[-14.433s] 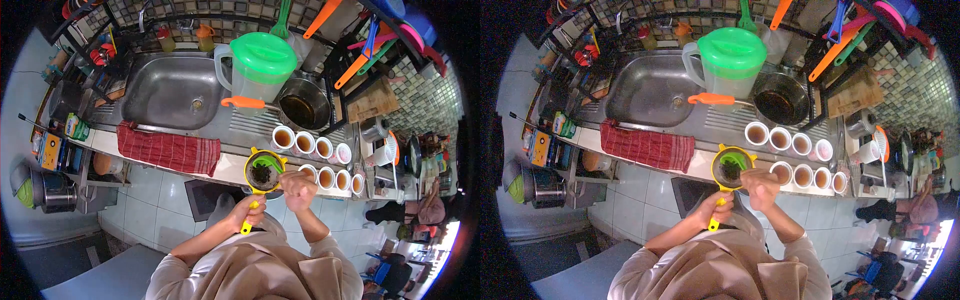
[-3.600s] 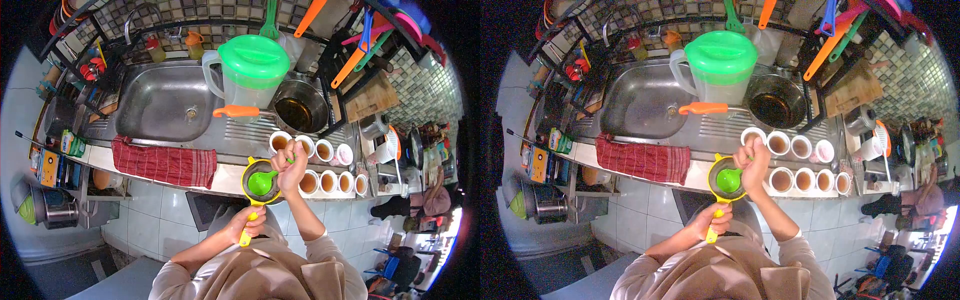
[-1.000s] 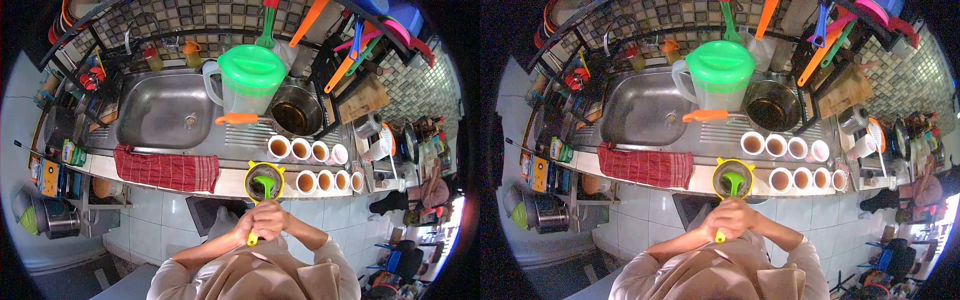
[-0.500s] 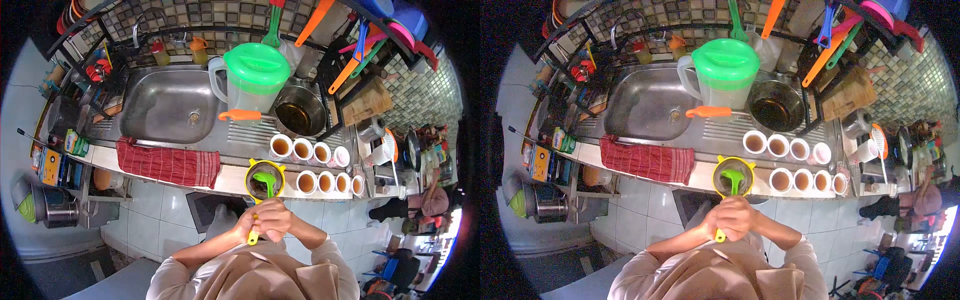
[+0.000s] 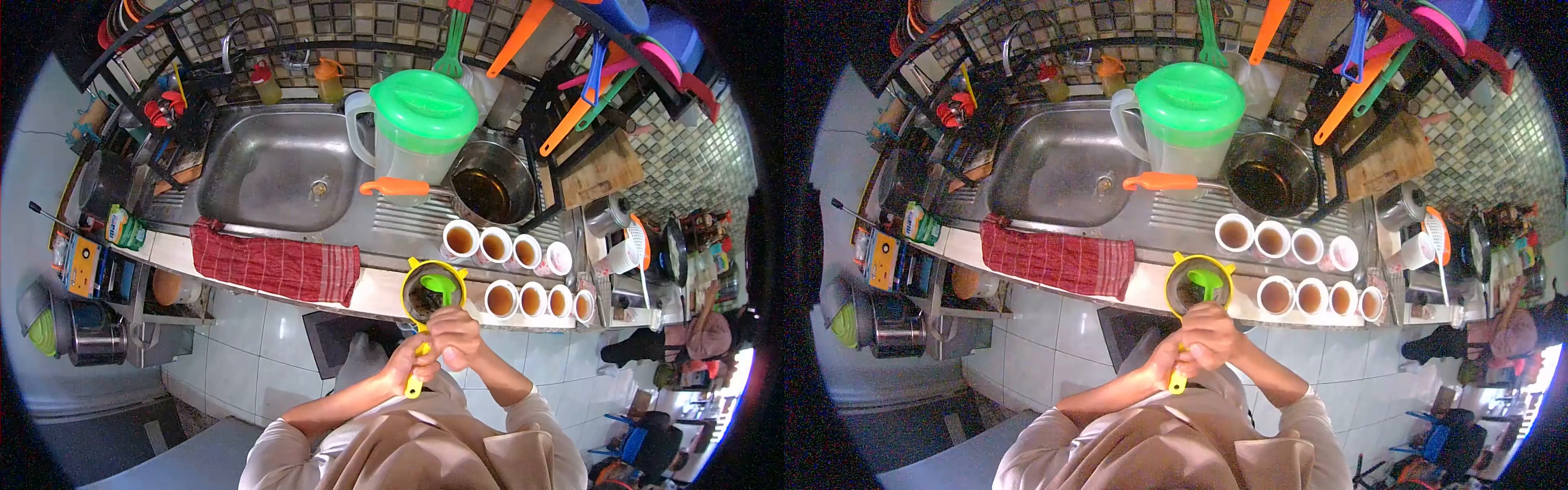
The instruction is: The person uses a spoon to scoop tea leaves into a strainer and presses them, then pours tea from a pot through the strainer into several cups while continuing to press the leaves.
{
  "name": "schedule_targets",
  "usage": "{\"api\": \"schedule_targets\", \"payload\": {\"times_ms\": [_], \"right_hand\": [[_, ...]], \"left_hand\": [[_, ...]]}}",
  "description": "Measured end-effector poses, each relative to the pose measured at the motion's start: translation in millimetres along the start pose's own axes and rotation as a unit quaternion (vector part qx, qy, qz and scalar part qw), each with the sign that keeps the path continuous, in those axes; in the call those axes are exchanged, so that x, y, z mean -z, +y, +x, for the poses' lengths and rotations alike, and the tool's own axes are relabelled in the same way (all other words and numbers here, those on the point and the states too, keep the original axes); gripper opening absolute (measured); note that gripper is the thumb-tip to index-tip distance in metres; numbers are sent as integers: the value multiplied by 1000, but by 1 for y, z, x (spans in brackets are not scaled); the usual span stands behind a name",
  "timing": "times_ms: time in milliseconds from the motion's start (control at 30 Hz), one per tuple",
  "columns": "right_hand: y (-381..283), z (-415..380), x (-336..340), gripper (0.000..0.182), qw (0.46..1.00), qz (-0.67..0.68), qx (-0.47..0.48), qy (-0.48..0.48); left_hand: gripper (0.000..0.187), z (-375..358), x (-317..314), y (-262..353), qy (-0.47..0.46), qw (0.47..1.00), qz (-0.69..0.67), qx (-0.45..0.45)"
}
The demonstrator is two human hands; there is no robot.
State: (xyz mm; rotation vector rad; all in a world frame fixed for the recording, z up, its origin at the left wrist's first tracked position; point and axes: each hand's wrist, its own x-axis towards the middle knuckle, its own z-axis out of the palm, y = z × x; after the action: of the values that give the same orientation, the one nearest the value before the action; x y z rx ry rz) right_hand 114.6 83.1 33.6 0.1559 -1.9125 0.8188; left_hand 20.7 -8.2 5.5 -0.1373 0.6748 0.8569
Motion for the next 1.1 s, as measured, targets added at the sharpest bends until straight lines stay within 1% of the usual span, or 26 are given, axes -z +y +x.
{"api": "schedule_targets", "payload": {"times_ms": [33,67,100,133,200,233,300,333,367,433,467,500,567,600,633,700,833,900,933,967,1033,1067,1100], "right_hand": [[3,-2,-2,32,999,-24,8,28],[3,-1,-1,32,999,-23,10,27],[3,0,0,36,998,7,-19,63],[2,2,2,41,993,37,-50,100],[0,12,8,50,976,101,-104,164],[1,17,12,50,976,101,-104,165],[2,22,22,50,938,209,-215,175],[1,25,25,51,912,224,-307,153],[4,26,24,51,912,224,-308,154],[14,29,17,50,927,153,-334,77],[16,34,16,48,931,162,-324,52],[19,39,17,48,930,163,-325,50],[26,47,22,45,910,209,-345,-91],[34,44,25,38,891,252,-357,-118],[40,41,27,38,891,253,-357,-119],[48,39,29,39,854,335,-384,-109],[42,36,20,39,857,300,-409,-86],[34,35,13,39,912,191,-362,-39],[34,32,12,40,921,170,-349,-21],[35,28,9,40,921,172,-349,-23],[34,21,5,42,912,136,-383,50],[34,23,1,42,917,136,-367,81],[33,22,-2,42,916,137,-368,82]], "left_hand": [[28,0,0,0,0,1000,0,0],[24,1,2,0,-22,1000,-13,6],[20,1,3,0,-42,999,-26,13],[20,1,6,0,-41,999,-27,15],[22,6,8,2,-94,995,-6,16],[22,6,8,2,-94,995,-6,17],[21,6,9,1,-106,994,-22,24],[21,6,9,1,-106,994,-22,25],[19,6,9,1,-106,994,-22,21],[18,6,10,1,-106,994,-23,17],[18,7,11,1,-105,994,-26,23],[18,7,11,1,-103,994,-31,29],[18,5,9,2,-102,994,-32,25],[18,5,8,2,-102,994,-29,19],[18,5,9,3,-101,994,-29,19],[19,7,12,2,-107,993,-37,28],[19,8,12,3,-123,990,-53,36],[19,7,11,3,-111,992,-47,35],[19,7,11,3,-110,992,-49,33],[19,7,11,3,-108,992,-48,34],[19,7,10,3,-105,993,-47,38],[19,6,10,3,-103,993,-48,37],[18,6,10,3,-100,993,-49,35]]}}
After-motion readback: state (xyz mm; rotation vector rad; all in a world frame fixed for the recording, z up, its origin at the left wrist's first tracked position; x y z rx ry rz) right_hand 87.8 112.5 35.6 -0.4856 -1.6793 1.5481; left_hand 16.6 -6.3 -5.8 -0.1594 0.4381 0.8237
